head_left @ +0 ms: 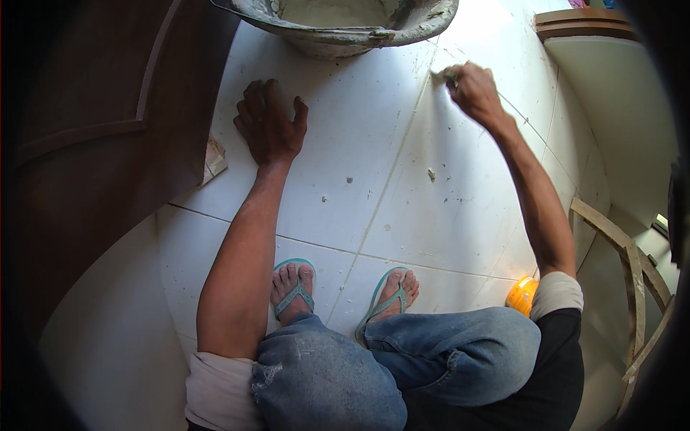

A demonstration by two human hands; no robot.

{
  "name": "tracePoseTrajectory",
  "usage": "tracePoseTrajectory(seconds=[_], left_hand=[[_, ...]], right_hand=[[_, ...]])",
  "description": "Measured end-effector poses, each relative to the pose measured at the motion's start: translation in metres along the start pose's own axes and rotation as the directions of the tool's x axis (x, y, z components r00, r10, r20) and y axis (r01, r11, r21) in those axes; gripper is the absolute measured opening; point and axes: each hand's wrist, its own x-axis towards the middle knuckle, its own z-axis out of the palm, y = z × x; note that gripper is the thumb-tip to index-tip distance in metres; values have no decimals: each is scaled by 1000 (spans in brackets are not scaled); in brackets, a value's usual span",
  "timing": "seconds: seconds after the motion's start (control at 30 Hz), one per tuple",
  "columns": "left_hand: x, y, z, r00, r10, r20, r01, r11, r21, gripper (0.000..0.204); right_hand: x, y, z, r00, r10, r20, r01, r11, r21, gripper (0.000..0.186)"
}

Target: Apply and smooth grout or filler between floor tile gaps using a small spatula.

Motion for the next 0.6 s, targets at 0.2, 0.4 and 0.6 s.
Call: tracePoseTrajectory(seconds=[0.2, 0.4, 0.6], left_hand=[[2, 5, 2, 1000, 0, -14, 0, 1000, -21, 55], [0, 5, -2, 1000, -23, 16, 24, 1000, -17, 55], [0, 1, 4, 999, 33, -25, -32, 999, 32, 55]], right_hand=[[-38, -22, -21, 998, 51, 35, -57, 978, 200, 23], [-34, 51, -23, 890, 452, -67, -403, 845, 351, 32], [-47, 62, 49, 945, 23, -326, -124, 948, -293, 22]])
